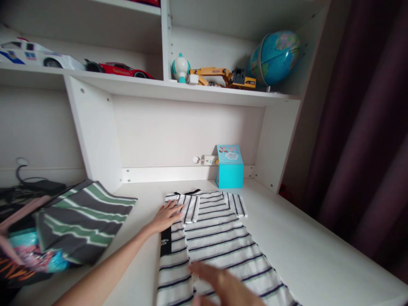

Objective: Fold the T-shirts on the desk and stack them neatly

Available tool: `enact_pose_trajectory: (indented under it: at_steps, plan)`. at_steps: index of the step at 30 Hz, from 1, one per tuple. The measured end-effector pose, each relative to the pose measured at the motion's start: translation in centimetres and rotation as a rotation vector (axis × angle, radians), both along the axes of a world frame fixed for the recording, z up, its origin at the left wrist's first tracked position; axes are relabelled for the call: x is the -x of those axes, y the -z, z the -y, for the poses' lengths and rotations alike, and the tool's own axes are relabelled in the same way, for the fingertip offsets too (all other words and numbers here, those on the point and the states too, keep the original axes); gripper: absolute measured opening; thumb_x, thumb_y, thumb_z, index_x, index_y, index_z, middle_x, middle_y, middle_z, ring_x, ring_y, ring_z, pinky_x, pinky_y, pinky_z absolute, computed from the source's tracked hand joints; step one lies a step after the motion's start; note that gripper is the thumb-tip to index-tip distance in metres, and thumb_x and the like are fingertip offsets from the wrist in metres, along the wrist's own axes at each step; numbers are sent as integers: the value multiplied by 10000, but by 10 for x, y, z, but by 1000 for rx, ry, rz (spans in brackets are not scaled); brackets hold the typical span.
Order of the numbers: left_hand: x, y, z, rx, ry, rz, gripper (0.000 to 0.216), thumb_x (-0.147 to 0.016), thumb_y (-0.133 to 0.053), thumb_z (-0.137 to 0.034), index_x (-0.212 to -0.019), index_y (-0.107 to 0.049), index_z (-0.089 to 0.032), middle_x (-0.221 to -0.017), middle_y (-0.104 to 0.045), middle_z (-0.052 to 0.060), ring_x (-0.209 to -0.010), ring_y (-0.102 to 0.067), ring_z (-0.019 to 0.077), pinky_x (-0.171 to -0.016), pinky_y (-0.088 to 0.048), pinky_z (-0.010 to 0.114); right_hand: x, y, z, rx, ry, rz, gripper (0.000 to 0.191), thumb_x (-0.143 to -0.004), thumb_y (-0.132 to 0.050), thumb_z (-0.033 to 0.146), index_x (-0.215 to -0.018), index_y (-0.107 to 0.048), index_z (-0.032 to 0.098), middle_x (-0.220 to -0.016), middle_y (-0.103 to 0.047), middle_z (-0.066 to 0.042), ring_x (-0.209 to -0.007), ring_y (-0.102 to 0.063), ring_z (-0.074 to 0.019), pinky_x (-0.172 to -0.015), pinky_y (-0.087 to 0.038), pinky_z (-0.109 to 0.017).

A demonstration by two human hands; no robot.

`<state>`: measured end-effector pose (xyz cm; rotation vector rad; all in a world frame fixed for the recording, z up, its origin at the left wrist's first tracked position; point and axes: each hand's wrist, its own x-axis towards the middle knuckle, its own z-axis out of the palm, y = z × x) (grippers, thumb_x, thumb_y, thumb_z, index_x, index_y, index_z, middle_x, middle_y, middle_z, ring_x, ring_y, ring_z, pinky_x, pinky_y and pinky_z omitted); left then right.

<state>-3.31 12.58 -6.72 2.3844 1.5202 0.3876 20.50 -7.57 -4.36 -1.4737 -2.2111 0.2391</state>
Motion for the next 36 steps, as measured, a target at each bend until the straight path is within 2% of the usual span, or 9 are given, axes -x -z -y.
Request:
enact_pose_trajectory:
  at_steps: [2,4,7,13,20,24,31,33,36]
  plan:
    - [2,1,1,-19,8,37,549,-841,-338,-582,-1325,-396,-330,-1473,-231,50,-1366,-100,257,-1073,-113,487,-36,-21,-47,174,191,38,377,-891,-433,411,-1235,-515,279,-1226,-578,-1,-1089,-552,-163,-920,-428,-258]
    - [3,2,3,-32,0,47,539,-828,-397,-554,-1314,-416,-322,-1469,-239,54,-1365,-109,263,-1074,-107,495,-66,-34,-97,228,418,64,349,-920,-392,301,-1162,-561,113,-1157,-598,-128,-1062,-559,-215,-914,-420,-324]
    - [2,2,5,-42,-3,46,541,-824,-410,-548,-1312,-419,-317,-1471,-233,55,-1364,-113,267,-1069,-107,510,-93,-35,-151,325,654,68,299,-894,-477,331,-1080,-565,113,-1086,-595,-102,-971,-580,-202,-838,-465,-390]
    - [3,3,5,-62,7,48,585,-825,-383,-562,-1328,-408,-266,-1460,-255,93,-1360,-135,270,-1074,-118,501,-90,-14,-173,413,844,-31,300,-860,-547,327,-1097,-538,143,-1072,-573,-66,-901,-584,-167,-758,-503,-351]
    - [4,5,3,-54,22,94,594,-820,-409,-541,-1361,-337,-307,-1477,-218,52,-1361,-123,286,-1068,-117,524,-72,-44,-186,255,726,-102,298,-874,-521,337,-1110,-531,155,-1070,-574,-53,-875,-587,-157,-736,-510,-346]
    - [5,7,3,-40,41,156,651,-814,-440,-518,-1399,-212,-346,-1468,-251,7,-1359,-123,293,-1075,-93,514,-27,-58,-191,132,587,-35,301,-879,-507,354,-1110,-534,164,-1058,-581,-48,-885,-583,-163,-769,-495,-360]
    - [5,8,3,-66,24,177,736,-801,-458,-494,-1425,-135,-276,-1420,-357,62,-1345,-186,299,-1067,-116,514,78,-24,-160,94,285,100,273,-851,-531,291,-1095,-548,172,-965,-617,-43,-877,-587,-165,-787,-450,-337]
    - [5,8,3,-63,16,173,728,-802,-455,-497,-1423,-149,-273,-1413,-370,64,-1347,-187,285,-1072,-115,495,78,-22,-146,99,208,115,309,-818,-543,239,-1121,-543,180,-976,-624,-54,-888,-590,-166,-773,-429,-285]
    - [6,7,3,-51,25,186,669,-802,-453,-513,-1399,-238,-300,-1425,-351,41,-1354,-165,273,-1077,-103,485,43,-30,-119,89,179,119,385,-819,-504,239,-1199,-490,178,-1083,-598,-88,-938,-577,-171,-790,-403,-258]
